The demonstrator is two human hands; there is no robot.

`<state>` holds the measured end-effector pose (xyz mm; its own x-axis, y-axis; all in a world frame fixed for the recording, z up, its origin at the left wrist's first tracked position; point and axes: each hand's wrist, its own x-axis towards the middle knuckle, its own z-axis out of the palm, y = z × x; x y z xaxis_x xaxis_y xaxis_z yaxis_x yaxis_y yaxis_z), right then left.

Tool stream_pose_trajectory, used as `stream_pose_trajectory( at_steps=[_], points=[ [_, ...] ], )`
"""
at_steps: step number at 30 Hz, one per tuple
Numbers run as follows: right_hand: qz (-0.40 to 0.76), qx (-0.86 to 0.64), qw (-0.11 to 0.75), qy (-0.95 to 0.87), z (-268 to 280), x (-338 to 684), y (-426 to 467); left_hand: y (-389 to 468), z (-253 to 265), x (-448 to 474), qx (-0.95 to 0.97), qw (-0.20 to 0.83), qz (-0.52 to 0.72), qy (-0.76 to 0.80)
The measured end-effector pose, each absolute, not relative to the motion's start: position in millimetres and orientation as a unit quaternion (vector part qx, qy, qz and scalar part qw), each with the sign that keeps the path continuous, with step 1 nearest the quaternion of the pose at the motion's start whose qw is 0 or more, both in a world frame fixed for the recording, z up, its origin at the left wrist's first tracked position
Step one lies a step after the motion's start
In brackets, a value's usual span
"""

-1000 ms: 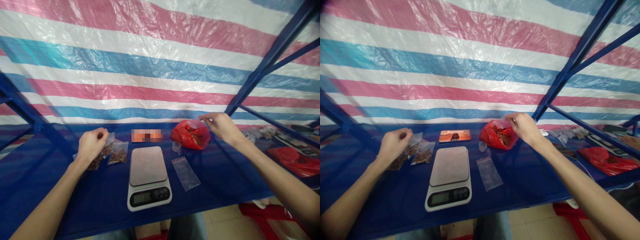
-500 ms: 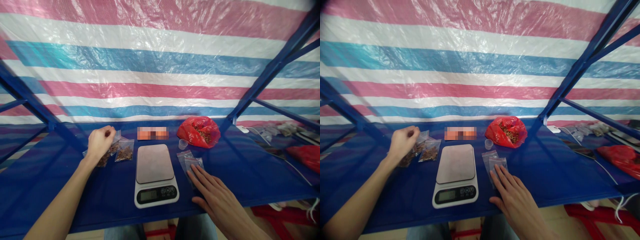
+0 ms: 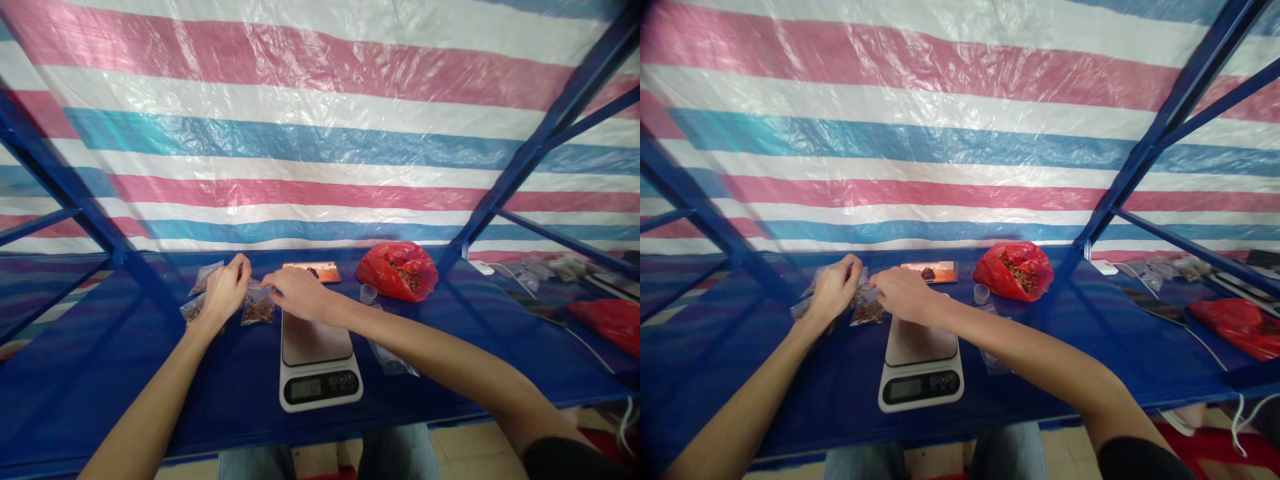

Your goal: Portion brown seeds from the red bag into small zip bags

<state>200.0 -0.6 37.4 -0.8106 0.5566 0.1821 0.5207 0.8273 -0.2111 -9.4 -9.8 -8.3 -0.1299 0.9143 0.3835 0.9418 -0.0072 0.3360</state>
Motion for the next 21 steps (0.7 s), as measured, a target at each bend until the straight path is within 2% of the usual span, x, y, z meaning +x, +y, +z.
stream_pose_trajectory(
  at_steps=[4, 7, 10, 13, 17, 21],
  points=[
    [0.003, -0.284, 0.005, -0.959, 20.8, 145.4, 18.1, -10.0, -10.4, -14.7, -0.647, 0.037, -0.27, -0.712],
    [-0.014, -0.284, -0.004, -0.959, 13.2, 132.5, 13.8, -9.5, -10.0, -17.1, -0.645, 0.039, -0.268, -0.715],
    [0.018, -0.294, 0.008, -0.956, 11.8, 136.5, 14.5, -8.9, -8.5, -18.0, -0.65, 0.042, -0.269, -0.71],
    [0.109, -0.318, 0.068, -0.939, 20.4, 151.1, 28.0, -10.8, -6.6, -19.4, -0.639, 0.044, -0.296, -0.709],
    [0.298, -0.3, 0.142, -0.895, 48.7, 185.3, 54.9, -18.7, -2.7, -15.9, -0.599, 0.042, -0.395, -0.695],
    [0.49, -0.335, 0.211, -0.777, 74.5, 227.4, 74.9, -18.1, 18.0, 6.5, -0.606, 0.045, -0.462, -0.646]
  ],
)
